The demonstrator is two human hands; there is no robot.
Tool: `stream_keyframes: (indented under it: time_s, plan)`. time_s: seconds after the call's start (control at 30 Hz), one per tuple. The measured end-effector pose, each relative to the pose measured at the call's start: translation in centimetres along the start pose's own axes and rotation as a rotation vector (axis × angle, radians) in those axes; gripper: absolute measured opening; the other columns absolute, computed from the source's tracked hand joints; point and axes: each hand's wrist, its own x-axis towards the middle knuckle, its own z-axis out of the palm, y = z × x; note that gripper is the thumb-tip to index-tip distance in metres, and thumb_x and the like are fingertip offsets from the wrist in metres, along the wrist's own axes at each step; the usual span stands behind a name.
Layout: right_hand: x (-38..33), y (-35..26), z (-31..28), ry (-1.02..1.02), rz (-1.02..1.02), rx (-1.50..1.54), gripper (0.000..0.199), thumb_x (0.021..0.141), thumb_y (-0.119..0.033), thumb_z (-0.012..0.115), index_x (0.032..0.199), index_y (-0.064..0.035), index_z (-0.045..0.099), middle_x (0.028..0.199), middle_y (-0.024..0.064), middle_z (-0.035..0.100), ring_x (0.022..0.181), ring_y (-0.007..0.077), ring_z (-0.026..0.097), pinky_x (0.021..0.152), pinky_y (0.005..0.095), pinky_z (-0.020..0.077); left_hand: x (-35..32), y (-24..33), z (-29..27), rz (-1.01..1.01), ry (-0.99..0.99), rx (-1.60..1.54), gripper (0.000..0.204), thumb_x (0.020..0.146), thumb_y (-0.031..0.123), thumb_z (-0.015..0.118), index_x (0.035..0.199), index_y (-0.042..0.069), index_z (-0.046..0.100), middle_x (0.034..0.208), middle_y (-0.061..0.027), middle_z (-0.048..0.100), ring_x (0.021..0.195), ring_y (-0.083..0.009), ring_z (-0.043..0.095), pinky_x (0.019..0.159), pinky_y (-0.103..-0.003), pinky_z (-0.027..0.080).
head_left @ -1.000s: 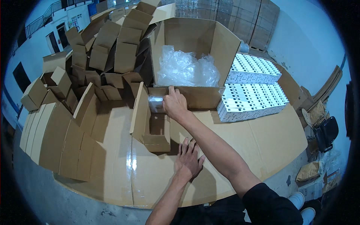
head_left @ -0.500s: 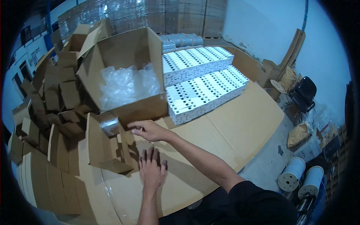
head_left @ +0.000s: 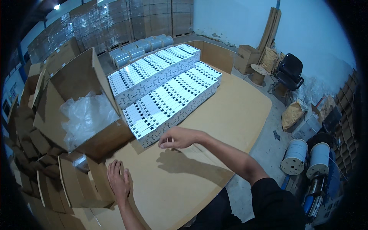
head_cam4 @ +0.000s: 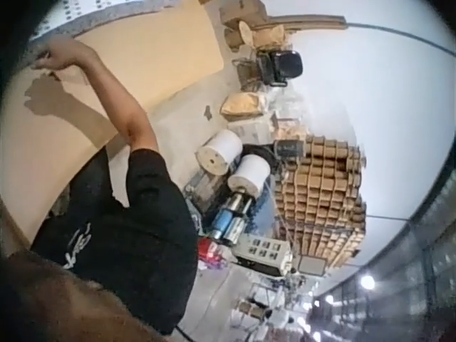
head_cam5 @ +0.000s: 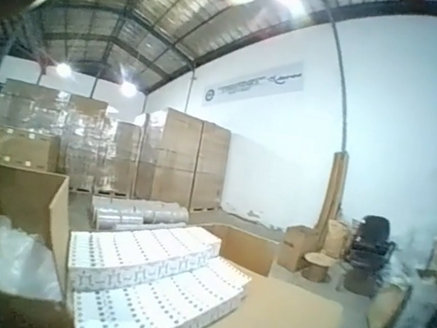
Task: Packaging small product boxes into plastic bags and placing them into cardboard shipping boxes.
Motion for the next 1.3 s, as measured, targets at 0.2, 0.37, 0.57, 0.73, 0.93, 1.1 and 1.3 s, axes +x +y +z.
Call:
stream_keyframes:
  time_s: [0.2, 0.37, 0.57, 0.73, 0.93, 1.1, 1.3]
  plan:
    - [-1.2, 3.2, -8.7, 0.290, 0.076, 0.020, 0.026, 0.098, -0.024, 0.064, 0.107, -0.0014, 0.074, 0.089, 0.0090, 0.075, 0.079, 0.0148, 0.070, 0.075, 0.0313, 0.0560, 0.0, 0.5, -0.4, -0.006, -0.004, 0.049, 0.041, 0.097, 0.021, 0.059, 0.135, 0.004, 0.059, 0.145, -0.0179, 0.053, 0.141, -0.0383, 0.041, 0.119, -0.048, 0.030]
    - [2.2, 5.6, -12.1, 0.448, 0.112, 0.003, 0.027, 0.095, -0.011, 0.058, 0.118, -0.0037, 0.070, 0.087, 0.0043, 0.072, 0.074, 0.0083, 0.066, 0.069, 0.0268, 0.0553, 0.4, 0.6, -0.3, 0.010, -0.008, -0.002, 0.042, 0.094, 0.017, 0.061, 0.134, 0.005, 0.058, 0.145, -0.0169, 0.052, 0.140, -0.0385, 0.041, 0.120, -0.050, 0.027]
    - [10.7, 4.9, -9.5, 0.429, -0.060, -0.129, 0.051, 0.092, -0.009, 0.057, 0.144, -0.0126, 0.057, 0.088, 0.0067, 0.072, 0.070, 0.0110, 0.066, 0.070, 0.0298, 0.0556, 0.5, 0.8, -0.6, -0.002, -0.024, 0.021, 0.041, 0.095, 0.019, 0.060, 0.134, 0.005, 0.059, 0.146, -0.0158, 0.052, 0.142, -0.0367, 0.040, 0.119, -0.048, 0.029]
    - [17.1, 3.1, -7.1, 0.469, -0.106, -0.231, 0.062, 0.092, -0.008, 0.063, 0.152, -0.0124, 0.045, 0.089, 0.0125, 0.071, 0.074, 0.0219, 0.068, 0.072, 0.0342, 0.0559, 0.3, 0.5, -0.5, -0.009, -0.004, 0.012, 0.042, 0.093, 0.017, 0.064, 0.133, 0.006, 0.060, 0.144, -0.0150, 0.053, 0.140, -0.0383, 0.042, 0.119, -0.050, 0.028]
    - [19.4, 2.1, -6.0, 0.463, -0.033, -0.305, 0.057, 0.090, -0.004, 0.067, 0.145, -0.0090, 0.050, 0.083, 0.0134, 0.067, 0.073, 0.0254, 0.066, 0.070, 0.0404, 0.0547, 0.2, 0.1, -0.2, 0.004, 0.017, -0.011, 0.042, 0.092, 0.016, 0.066, 0.132, 0.006, 0.060, 0.143, -0.0157, 0.054, 0.138, -0.0385, 0.043, 0.119, -0.050, 0.029]
    - [19.1, 2.6, -4.9, 0.668, -0.011, -0.483, 0.051, 0.083, -0.003, 0.074, 0.129, -0.0159, 0.056, 0.107, 0.0188, 0.058, 0.093, 0.0372, 0.066, 0.081, 0.0456, 0.0555, 0.5, 0.1, -0.1, 0.019, 0.020, -0.029, 0.043, 0.091, 0.016, 0.067, 0.132, 0.006, 0.060, 0.143, -0.0159, 0.054, 0.138, -0.0386, 0.043, 0.119, -0.050, 0.029]
    - [18.8, 1.4, -3.6, 0.702, -0.015, -0.450, 0.046, 0.082, 0.000, 0.075, 0.121, -0.0151, 0.055, 0.114, 0.0156, 0.054, 0.100, 0.0368, 0.063, 0.082, 0.0468, 0.0541, 0.3, 0.0, -0.5, 0.005, 0.020, -0.044, 0.042, 0.091, 0.017, 0.067, 0.131, 0.006, 0.060, 0.143, -0.0155, 0.053, 0.138, -0.0382, 0.043, 0.118, -0.050, 0.029]
